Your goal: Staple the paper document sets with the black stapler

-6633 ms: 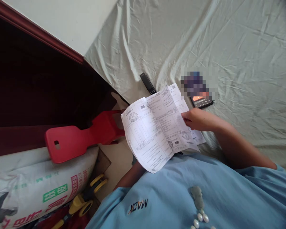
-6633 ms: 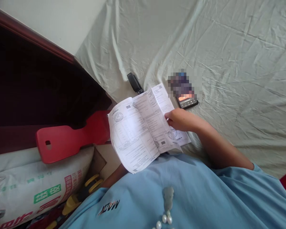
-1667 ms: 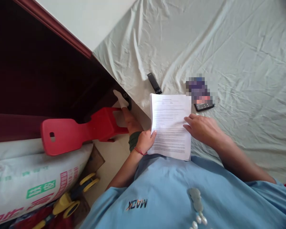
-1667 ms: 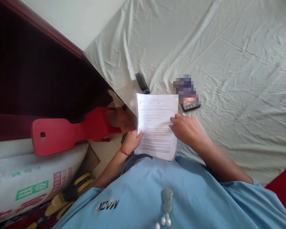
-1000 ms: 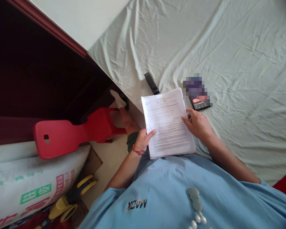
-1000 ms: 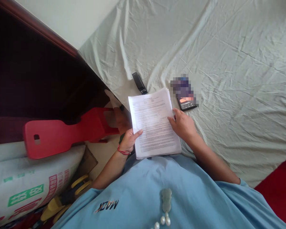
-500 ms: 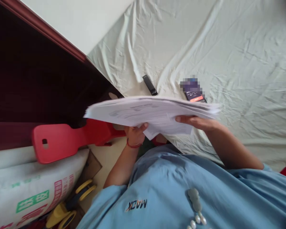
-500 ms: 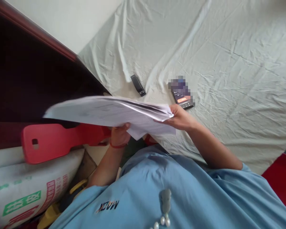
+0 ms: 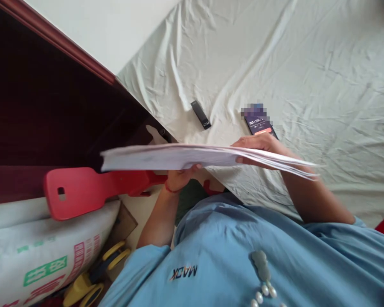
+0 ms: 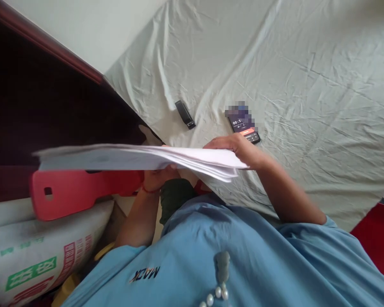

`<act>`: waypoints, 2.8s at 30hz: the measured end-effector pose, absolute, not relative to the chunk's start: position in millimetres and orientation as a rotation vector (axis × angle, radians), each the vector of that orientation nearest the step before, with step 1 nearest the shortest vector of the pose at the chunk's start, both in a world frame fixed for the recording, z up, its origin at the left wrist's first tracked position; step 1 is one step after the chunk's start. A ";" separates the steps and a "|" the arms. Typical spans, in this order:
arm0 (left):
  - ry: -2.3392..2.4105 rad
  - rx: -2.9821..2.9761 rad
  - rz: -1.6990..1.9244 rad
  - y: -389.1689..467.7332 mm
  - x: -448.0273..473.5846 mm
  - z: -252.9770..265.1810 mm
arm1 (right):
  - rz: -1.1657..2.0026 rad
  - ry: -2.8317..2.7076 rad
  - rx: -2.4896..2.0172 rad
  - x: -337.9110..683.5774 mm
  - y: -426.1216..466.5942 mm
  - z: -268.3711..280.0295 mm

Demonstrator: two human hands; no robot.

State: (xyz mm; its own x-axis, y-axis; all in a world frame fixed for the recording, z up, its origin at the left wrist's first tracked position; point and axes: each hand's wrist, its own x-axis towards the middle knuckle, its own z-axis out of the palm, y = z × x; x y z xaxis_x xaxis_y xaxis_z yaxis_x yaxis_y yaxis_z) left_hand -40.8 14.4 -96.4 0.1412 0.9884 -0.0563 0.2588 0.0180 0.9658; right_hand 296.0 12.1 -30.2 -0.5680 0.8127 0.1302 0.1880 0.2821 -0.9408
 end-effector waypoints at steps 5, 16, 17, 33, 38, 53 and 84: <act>1.319 1.409 1.008 10.5 -37.4 -92.3 | 1.368 -1.565 -1.089 289.5 4.0 -36.1; 1.172 0.918 1.051 12.1 -6.2 -86.2 | 1.771 -0.813 -1.221 271.0 -26.5 -91.0; 1.166 0.933 1.046 9.2 -3.9 -89.0 | 1.785 -0.775 -1.204 267.8 -28.1 -95.6; 1.113 0.841 0.959 29.2 4.1 -75.6 | 1.730 -1.103 -1.269 279.0 -45.1 -109.0; 1.161 0.820 0.959 32.5 16.5 -70.7 | 0.971 -1.383 -1.700 278.2 -38.1 -98.5; 1.106 0.768 0.913 20.8 21.9 -57.8 | 0.178 -2.203 -1.458 226.8 32.7 -19.3; 1.184 0.577 0.998 37.5 26.0 -96.2 | 0.785 -2.030 -1.399 197.6 94.8 -82.5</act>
State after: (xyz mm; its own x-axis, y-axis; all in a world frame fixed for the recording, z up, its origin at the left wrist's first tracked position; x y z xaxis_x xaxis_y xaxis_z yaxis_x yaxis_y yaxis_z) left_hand 26.0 37.5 -96.2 0.0507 0.8725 -0.4860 -0.3311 0.4738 0.8160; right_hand 197.6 94.8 -82.5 -0.3096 0.9446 0.1095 0.6253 0.2890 -0.7250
